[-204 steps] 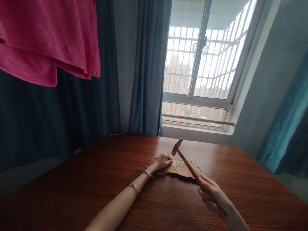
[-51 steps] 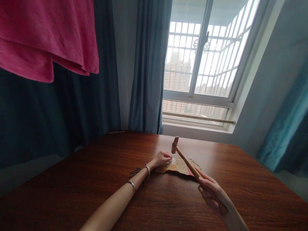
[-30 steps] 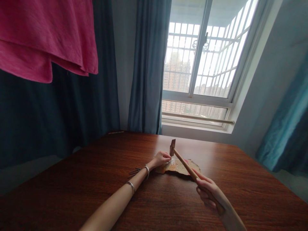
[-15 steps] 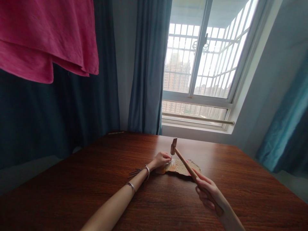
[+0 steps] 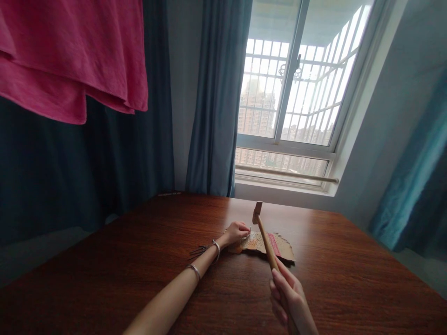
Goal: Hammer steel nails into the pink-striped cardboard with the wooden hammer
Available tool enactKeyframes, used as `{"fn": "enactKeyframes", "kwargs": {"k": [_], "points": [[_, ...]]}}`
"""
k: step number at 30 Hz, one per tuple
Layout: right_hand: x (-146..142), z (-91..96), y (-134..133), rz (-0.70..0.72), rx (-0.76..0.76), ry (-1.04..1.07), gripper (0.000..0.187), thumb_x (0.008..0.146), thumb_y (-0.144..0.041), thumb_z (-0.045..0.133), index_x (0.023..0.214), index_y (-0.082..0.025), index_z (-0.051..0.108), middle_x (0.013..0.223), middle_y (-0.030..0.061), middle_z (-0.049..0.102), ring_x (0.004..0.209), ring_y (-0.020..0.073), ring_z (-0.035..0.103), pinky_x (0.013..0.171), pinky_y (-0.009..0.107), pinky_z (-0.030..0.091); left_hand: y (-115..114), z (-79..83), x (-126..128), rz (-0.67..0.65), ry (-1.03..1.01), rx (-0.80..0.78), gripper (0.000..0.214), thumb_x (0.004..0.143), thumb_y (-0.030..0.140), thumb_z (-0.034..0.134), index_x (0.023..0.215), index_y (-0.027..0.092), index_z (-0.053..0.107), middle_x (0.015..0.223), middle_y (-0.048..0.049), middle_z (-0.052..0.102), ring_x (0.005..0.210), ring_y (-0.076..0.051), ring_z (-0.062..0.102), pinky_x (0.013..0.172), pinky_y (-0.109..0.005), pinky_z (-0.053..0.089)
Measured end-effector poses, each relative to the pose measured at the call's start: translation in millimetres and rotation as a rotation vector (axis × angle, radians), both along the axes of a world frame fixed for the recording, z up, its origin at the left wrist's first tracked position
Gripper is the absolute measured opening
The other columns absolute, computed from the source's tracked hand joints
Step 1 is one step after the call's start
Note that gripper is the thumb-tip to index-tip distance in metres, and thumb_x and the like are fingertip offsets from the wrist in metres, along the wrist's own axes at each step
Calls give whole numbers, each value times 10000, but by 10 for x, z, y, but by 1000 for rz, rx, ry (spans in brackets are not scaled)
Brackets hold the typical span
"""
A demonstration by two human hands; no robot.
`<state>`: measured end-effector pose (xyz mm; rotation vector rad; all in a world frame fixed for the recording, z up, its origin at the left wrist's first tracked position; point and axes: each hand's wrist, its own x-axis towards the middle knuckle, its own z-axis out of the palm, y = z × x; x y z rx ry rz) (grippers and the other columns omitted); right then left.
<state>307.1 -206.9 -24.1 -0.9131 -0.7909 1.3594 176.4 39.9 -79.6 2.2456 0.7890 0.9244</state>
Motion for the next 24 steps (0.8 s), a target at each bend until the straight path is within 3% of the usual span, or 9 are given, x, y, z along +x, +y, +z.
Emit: {"fn": "enactKeyframes", "kwargs": {"k": [9,13,16,24], "points": [[-54,-80,-23,36,-29,3,782,724,-471,594,1354,-166,245,436,-119,352,251,6,219,214,104,190,-5,5,-7,20,3,-20,236,724,288,566,663,103,701,670,-45,634,599,-108,528,549,-181,367],[-86,-62,-31,39,-20,14,813,698,-498,608,1354,-172,254,433,-120,350,254,6,208,212,116,206,-9,-2,-9,9,-15,-16,216,723,267,568,742,108,713,719,-53,651,621,-113,543,555,-181,370],[-93,-41,-32,46,-24,1,810,695,-490,617,1349,-163,267,435,-120,342,264,4,211,219,110,198,-8,-14,-12,21,3,-4,222,724,271,565,696,105,709,698,-52,647,609,-111,538,550,-182,368],[-72,-75,-28,25,-22,-19,823,689,-480,625,1352,-156,260,471,-99,408,261,13,253,204,119,221,32,-64,-7,6,-3,8,234,730,279,555,680,105,703,689,-48,635,622,-113,537,560,-183,374]]}}
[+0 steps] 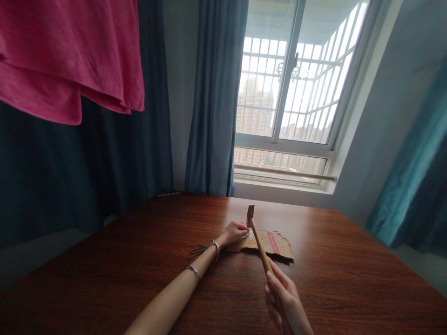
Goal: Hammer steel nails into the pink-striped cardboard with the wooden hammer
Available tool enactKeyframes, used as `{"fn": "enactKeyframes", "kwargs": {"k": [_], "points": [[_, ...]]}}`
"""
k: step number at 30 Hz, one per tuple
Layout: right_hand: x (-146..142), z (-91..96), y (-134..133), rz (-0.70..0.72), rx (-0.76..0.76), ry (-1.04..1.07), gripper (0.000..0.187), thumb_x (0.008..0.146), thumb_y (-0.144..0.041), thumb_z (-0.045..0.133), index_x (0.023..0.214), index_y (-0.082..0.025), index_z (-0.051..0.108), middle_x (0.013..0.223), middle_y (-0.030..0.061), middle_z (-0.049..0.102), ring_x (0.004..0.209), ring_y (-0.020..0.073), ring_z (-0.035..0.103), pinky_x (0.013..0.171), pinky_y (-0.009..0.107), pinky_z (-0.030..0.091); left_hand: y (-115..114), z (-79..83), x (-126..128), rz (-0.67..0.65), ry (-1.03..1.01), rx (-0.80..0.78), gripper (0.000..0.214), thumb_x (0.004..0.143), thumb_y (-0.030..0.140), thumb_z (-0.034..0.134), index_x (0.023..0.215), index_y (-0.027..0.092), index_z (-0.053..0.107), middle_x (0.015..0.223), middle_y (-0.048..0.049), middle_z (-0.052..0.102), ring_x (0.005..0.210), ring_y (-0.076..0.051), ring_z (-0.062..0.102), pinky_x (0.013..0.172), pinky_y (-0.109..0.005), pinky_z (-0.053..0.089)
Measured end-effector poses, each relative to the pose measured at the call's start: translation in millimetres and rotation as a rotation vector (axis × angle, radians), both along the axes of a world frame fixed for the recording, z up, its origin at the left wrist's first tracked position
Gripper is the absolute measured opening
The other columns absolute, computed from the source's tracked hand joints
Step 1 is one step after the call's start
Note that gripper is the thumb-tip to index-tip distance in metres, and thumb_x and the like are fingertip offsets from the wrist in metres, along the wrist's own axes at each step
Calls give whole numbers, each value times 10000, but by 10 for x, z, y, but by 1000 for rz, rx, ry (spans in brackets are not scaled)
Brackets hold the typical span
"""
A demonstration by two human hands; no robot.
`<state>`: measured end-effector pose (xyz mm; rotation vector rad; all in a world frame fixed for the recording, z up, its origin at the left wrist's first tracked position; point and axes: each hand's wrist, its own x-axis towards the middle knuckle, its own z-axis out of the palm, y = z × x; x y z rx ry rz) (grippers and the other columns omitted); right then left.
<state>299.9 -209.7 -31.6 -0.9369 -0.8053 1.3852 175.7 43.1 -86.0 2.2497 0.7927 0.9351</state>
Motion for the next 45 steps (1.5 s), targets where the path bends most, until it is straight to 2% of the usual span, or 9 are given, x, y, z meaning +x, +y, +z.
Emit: {"fn": "enactKeyframes", "kwargs": {"k": [7,14,32,37,45], "points": [[-10,-17,7,-20,-18,21,808,663,-487,650,1327,-165,323,456,-101,398,268,8,246,215,110,210,-21,30,7,19,17,-10,241,727,274,555,636,97,690,681,-47,633,613,-113,530,548,-183,370],[5,-30,23,-26,-15,4,801,672,-485,643,1330,-166,315,458,-103,396,271,5,234,223,109,206,-63,65,4,34,-10,-31,216,716,278,569,728,119,715,724,-53,656,639,-122,553,576,-187,396],[15,-3,1,-9,-10,-23,810,684,-491,627,1345,-167,290,452,-102,378,297,17,251,220,108,241,-87,99,2,22,1,-14,202,712,247,560,707,118,715,714,-53,656,630,-122,555,582,-191,397],[24,7,-10,21,10,-50,776,732,-465,587,1358,-151,252,447,-106,372,288,15,242,225,113,258,-71,78,-2,5,-7,5,205,716,243,553,700,116,714,690,-43,643,614,-115,544,573,-188,388],[0,25,-26,-13,-5,-40,793,730,-451,596,1366,-149,231,466,-97,398,287,14,254,226,119,244,-47,54,-5,-14,-19,-1,205,722,241,553,725,113,713,723,-48,649,634,-119,554,579,-188,386]]}}
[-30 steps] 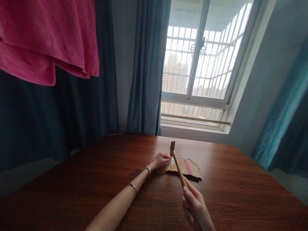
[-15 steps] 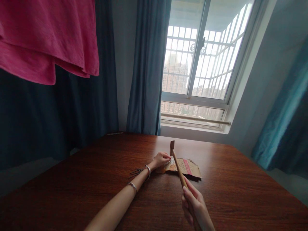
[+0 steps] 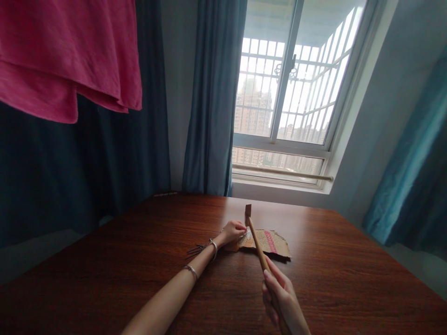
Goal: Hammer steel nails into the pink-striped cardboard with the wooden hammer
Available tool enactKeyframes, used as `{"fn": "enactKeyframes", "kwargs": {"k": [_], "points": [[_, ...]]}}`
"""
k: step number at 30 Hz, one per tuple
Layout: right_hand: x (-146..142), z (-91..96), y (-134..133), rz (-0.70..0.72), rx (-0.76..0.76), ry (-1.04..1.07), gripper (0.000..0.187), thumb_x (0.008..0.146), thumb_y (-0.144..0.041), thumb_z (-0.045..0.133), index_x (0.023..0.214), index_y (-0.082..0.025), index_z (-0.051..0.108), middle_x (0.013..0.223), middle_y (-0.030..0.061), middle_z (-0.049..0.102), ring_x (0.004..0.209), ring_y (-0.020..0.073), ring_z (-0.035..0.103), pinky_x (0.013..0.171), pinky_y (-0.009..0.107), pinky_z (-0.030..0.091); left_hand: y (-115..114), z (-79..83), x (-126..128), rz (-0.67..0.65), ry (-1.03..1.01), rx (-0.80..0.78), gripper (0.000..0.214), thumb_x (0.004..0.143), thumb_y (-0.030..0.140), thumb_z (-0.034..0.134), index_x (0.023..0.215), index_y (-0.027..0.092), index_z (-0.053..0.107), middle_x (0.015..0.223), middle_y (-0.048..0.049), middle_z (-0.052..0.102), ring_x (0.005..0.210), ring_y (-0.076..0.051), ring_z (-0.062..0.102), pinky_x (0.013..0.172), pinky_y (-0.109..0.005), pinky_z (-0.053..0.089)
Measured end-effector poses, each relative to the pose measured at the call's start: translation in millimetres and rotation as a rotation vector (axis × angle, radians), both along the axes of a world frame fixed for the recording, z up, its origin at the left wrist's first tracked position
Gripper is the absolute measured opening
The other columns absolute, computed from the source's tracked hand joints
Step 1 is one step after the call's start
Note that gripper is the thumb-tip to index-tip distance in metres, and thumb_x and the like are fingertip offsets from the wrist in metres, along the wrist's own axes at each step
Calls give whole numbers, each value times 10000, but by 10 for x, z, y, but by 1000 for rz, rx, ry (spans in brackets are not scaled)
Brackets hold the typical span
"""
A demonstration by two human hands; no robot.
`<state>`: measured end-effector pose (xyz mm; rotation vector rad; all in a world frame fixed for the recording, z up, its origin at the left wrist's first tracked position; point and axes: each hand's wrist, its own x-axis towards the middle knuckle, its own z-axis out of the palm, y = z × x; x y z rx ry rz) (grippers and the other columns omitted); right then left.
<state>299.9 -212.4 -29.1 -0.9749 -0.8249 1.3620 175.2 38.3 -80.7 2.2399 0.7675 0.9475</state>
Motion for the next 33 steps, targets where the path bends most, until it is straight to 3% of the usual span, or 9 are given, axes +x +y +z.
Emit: {"fn": "enactKeyframes", "kwargs": {"k": [8,14,23,28,33], "points": [[11,-14,22,-6,8,8,798,698,-467,618,1346,-144,282,442,-103,378,292,18,238,222,116,234,-35,43,-5,26,40,15,212,721,241,545,678,110,705,694,-40,642,625,-113,549,576,-183,381],[106,-24,-23,-179,28,-114,803,703,-481,603,1350,-139,272,428,-121,334,285,15,210,231,121,227,-95,106,-22,63,71,34,208,705,230,541,752,129,716,738,-35,660,658,-118,560,610,-186,394],[834,-205,-233,-529,-134,-583,802,659,-506,580,1325,-121,353,410,-95,418,240,60,301,238,189,265,-47,26,-20,88,6,-21,294,646,107,463,801,142,711,813,-33,666,712,-128,576,661,-206,428],[1174,-175,-333,-548,-283,-836,728,705,-510,489,1311,-118,389,398,-69,473,245,114,415,294,237,349,-26,3,-8,109,-85,-92,356,602,54,406,784,123,703,770,-41,661,687,-127,578,638,-216,446],[1287,-148,-346,-520,-392,-997,623,777,-457,416,1312,-140,389,370,-63,474,269,154,478,354,270,418,-9,-8,-22,125,-218,-101,341,608,43,400,767,113,694,741,-43,636,661,-115,569,606,-212,444]]}}
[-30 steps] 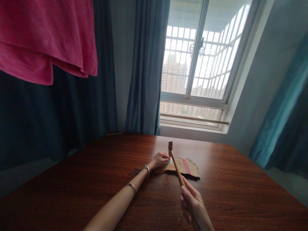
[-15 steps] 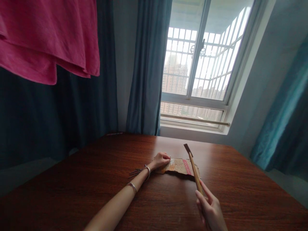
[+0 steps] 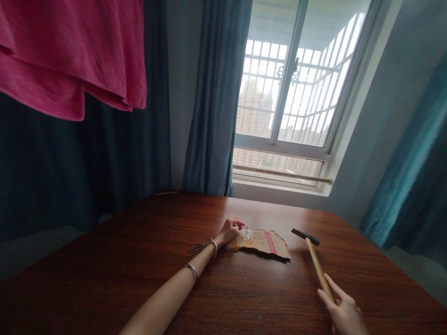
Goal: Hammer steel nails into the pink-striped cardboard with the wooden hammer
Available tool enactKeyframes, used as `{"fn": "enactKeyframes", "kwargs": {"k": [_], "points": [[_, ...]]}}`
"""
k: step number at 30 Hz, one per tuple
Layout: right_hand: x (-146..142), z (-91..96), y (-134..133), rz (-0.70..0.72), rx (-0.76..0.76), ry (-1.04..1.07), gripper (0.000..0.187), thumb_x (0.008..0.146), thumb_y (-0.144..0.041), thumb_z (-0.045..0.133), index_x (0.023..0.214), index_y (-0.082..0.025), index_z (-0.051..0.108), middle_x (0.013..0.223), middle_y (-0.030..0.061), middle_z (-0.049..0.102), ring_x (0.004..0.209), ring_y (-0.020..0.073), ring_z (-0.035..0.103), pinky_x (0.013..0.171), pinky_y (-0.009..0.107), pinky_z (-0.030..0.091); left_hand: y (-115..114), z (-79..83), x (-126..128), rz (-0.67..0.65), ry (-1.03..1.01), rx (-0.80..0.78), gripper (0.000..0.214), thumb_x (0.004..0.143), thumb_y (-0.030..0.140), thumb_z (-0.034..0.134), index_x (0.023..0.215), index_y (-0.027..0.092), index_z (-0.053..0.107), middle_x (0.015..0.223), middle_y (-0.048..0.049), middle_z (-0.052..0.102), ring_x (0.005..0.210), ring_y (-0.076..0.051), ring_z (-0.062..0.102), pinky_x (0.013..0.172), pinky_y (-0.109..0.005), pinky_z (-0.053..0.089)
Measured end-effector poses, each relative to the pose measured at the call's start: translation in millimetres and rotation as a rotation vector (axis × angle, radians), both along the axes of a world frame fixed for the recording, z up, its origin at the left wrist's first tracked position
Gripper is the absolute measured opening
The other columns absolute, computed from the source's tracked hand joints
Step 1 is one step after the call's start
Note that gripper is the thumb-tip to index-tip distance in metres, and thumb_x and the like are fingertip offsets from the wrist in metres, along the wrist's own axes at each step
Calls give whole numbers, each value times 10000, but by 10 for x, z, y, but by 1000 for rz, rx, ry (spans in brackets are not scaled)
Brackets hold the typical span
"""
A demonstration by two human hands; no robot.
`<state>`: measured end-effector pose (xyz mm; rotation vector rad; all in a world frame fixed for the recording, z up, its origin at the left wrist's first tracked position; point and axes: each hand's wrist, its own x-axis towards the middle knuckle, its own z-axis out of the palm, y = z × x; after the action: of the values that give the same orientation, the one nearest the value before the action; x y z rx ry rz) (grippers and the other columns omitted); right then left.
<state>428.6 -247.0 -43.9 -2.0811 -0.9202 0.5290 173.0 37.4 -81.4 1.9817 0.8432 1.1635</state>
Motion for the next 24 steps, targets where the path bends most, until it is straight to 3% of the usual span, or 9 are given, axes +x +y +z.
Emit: {"fn": "enactKeyframes", "kwargs": {"k": [5,10,24], "points": [[12,14,51,39,-27,-10,606,787,-440,407,1321,-155,375,506,-24,577,302,147,506,377,275,443,5,14,-25,120,-42,43,345,617,21,369,720,115,685,727,-39,618,623,-102,555,574,-206,429],[23,23,130,86,-22,-33,604,794,-446,382,1316,-142,387,457,-32,548,313,151,511,380,263,440,22,13,-38,212,0,104,356,599,-9,353,671,121,676,666,-24,601,596,-96,536,572,-205,410],[101,-150,253,126,-89,-93,614,784,-455,370,1328,-171,373,622,29,643,429,176,589,398,262,467,14,13,-10,225,81,99,345,609,-31,375,658,129,678,649,-15,605,583,-94,533,579,-202,403]]}}
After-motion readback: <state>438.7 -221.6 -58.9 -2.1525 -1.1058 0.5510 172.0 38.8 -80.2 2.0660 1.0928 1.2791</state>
